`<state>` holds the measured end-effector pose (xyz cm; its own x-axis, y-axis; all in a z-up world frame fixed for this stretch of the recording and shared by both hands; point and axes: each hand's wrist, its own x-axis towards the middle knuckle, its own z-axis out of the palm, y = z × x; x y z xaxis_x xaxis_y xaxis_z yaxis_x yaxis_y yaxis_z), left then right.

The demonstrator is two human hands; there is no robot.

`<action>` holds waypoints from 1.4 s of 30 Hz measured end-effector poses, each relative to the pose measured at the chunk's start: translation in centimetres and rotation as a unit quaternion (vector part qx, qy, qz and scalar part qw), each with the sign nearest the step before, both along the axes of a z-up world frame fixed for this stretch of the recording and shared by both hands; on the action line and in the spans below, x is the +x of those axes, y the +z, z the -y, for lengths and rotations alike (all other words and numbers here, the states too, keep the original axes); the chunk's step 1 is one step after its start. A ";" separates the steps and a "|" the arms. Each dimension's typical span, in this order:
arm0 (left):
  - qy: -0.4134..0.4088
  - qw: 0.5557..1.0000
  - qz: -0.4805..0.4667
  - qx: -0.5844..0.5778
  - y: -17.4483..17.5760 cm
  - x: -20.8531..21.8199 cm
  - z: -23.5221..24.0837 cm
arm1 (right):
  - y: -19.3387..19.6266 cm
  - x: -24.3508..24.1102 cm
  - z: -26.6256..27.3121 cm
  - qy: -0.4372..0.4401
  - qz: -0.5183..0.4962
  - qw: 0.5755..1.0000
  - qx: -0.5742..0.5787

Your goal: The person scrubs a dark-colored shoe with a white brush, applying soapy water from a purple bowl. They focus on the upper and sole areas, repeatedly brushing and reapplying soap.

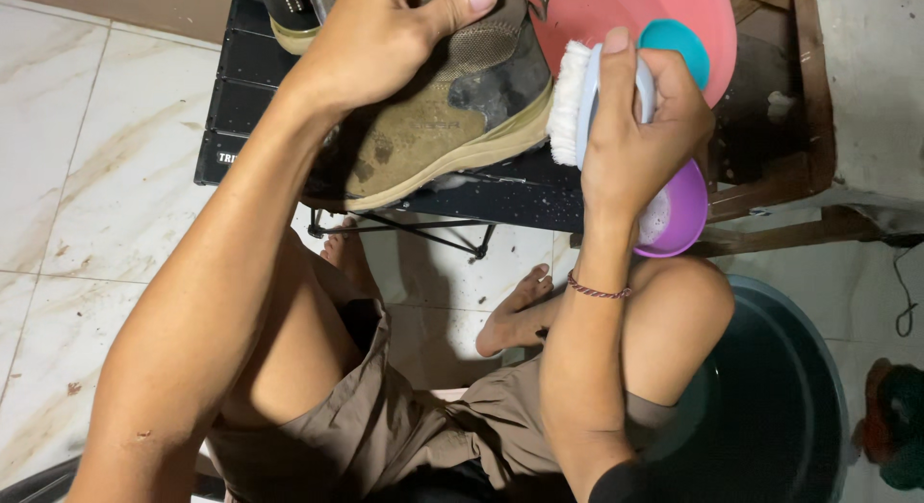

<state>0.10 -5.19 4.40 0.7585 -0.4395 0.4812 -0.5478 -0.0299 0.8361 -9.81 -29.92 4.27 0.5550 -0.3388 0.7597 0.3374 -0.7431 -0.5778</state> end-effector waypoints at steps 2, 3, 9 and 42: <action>-0.005 1.000 -0.008 -0.012 -0.3 -0.3 -0.7 | 0.0 -0.4 0.0 0.007 0.015 1.000 0.004; -0.032 0.999 -0.007 -0.030 -0.4 -0.3 -1.2 | 0.1 -0.6 -0.1 0.045 0.006 0.996 0.075; -0.078 0.994 0.050 -0.056 0.4 -1.6 -3.3 | 1.4 -1.7 -1.0 0.219 0.020 0.908 0.357; 0.062 0.973 0.104 -0.194 0.0 -5.5 -1.1 | 0.3 -4.8 -7.3 0.296 0.043 0.954 -0.002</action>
